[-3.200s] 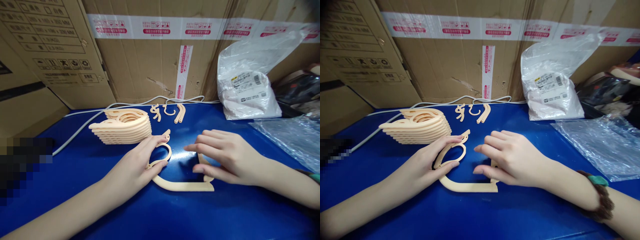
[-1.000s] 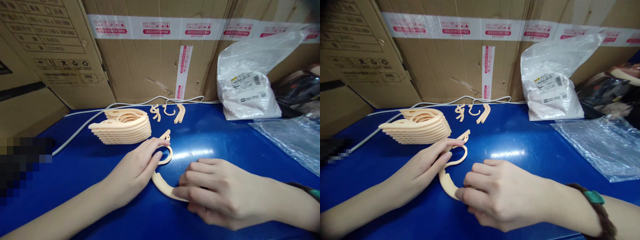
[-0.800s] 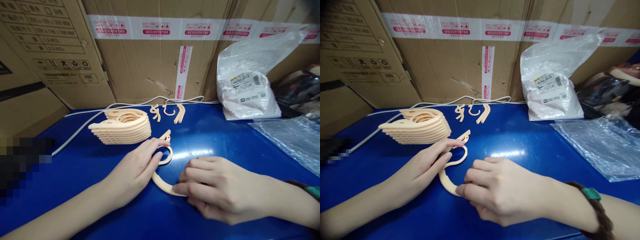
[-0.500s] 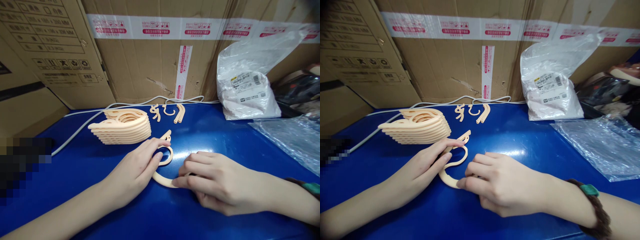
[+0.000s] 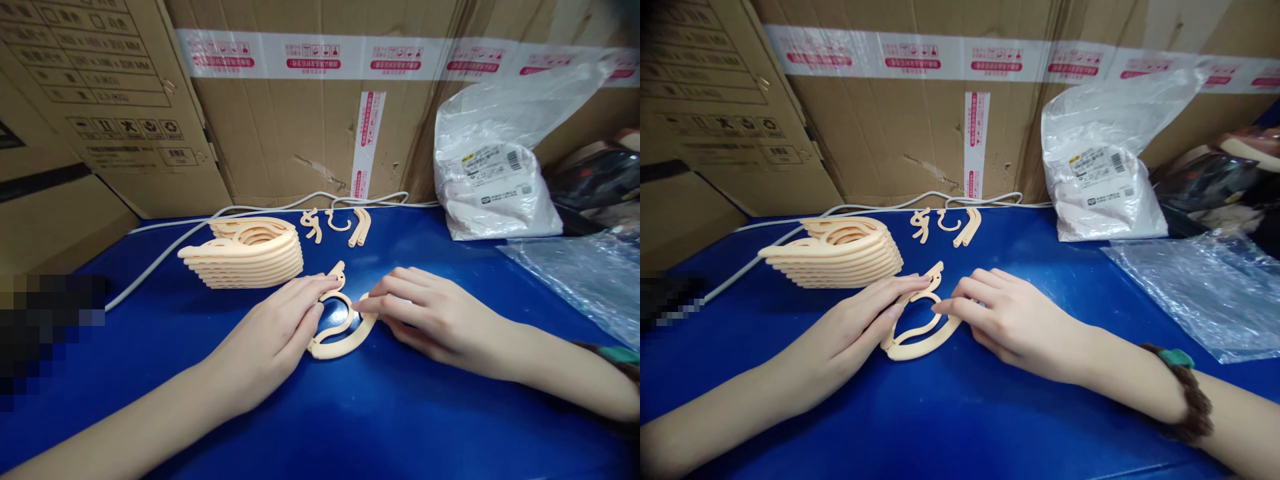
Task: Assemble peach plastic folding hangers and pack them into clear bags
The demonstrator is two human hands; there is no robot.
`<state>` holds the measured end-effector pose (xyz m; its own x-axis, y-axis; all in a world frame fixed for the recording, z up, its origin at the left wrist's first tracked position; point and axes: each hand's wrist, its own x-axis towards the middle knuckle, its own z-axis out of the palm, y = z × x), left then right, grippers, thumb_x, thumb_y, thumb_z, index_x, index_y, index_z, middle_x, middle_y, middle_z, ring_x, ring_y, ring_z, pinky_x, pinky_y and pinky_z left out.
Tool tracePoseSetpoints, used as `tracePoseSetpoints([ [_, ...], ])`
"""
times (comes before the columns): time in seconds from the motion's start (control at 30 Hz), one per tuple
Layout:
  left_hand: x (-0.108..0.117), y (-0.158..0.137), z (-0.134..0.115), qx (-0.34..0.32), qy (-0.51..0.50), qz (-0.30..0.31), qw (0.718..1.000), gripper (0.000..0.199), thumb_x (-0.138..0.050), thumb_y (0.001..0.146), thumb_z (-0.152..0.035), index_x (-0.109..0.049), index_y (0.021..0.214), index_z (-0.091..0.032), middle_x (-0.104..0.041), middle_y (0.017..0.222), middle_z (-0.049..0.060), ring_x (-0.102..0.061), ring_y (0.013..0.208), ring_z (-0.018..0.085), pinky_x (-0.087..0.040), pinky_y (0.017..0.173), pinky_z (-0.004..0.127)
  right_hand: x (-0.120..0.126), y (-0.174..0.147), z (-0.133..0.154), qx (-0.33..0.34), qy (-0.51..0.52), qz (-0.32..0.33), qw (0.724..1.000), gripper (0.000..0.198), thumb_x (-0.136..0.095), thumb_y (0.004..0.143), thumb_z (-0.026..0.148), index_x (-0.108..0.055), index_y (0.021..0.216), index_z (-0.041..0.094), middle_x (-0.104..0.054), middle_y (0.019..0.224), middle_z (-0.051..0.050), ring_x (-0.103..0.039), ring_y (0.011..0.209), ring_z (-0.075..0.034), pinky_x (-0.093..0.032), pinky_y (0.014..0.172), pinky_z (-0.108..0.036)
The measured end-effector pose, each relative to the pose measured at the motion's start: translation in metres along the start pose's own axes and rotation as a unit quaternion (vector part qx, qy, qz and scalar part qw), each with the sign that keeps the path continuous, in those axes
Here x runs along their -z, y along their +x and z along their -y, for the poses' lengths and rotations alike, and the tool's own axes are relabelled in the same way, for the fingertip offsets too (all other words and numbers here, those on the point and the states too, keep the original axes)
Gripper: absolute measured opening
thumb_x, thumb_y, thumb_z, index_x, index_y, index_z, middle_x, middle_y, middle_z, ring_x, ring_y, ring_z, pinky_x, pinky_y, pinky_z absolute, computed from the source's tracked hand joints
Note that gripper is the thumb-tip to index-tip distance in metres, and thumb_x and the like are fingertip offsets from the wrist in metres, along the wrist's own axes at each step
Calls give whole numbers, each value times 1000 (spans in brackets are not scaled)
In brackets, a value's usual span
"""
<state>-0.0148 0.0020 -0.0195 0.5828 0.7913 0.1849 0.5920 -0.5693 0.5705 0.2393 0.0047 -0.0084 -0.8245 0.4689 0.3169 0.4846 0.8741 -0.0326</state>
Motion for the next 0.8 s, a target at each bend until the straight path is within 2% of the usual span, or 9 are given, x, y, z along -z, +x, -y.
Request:
tracePoseSetpoints([
  [0.2,0,1,0,9,-9,-10,1000,38,-32,102,-31,-45,137,-28,-51,142,-1,-47,130,16,-36,110,30,2,2,4,-30,8,-24,999,26,-43,98,22,-60,116,15,-65,86,-6,-60,75,-15,-45,67,-27],
  [0.4,2,0,-3,12,-24,-7,1000,37,-33,101,-30,-46,136,-29,-53,140,-2,-50,128,17,-37,109,31,2,-1,6,-56,53,-8,997,27,-42,99,22,-57,120,15,-66,95,-8,-64,83,-15,-50,70,-26],
  [0.53,4,0,-1,-9,-20,-3,1000,38,-33,99,-23,-45,135,-28,-55,137,-1,-53,123,17,-41,106,29,1,-1,6,-65,65,8,996,26,-43,99,24,-58,118,14,-66,99,-9,-64,87,-16,-51,72,-28],
  [0.67,2,2,5,-30,-11,-23,999,36,-35,96,-16,-49,128,-25,-61,126,0,-58,115,16,-45,99,28,2,1,6,-75,66,6,995,24,-43,98,22,-59,115,15,-67,94,-7,-63,81,-15,-49,70,-27],
  [0.8,-1,3,9,-58,8,-35,998,35,-35,95,-10,-49,124,-24,-61,123,2,-57,114,16,-44,98,28,2,1,5,-72,37,-13,997,25,-45,98,24,-60,116,14,-67,88,-6,-61,78,-16,-47,68,-28],
])
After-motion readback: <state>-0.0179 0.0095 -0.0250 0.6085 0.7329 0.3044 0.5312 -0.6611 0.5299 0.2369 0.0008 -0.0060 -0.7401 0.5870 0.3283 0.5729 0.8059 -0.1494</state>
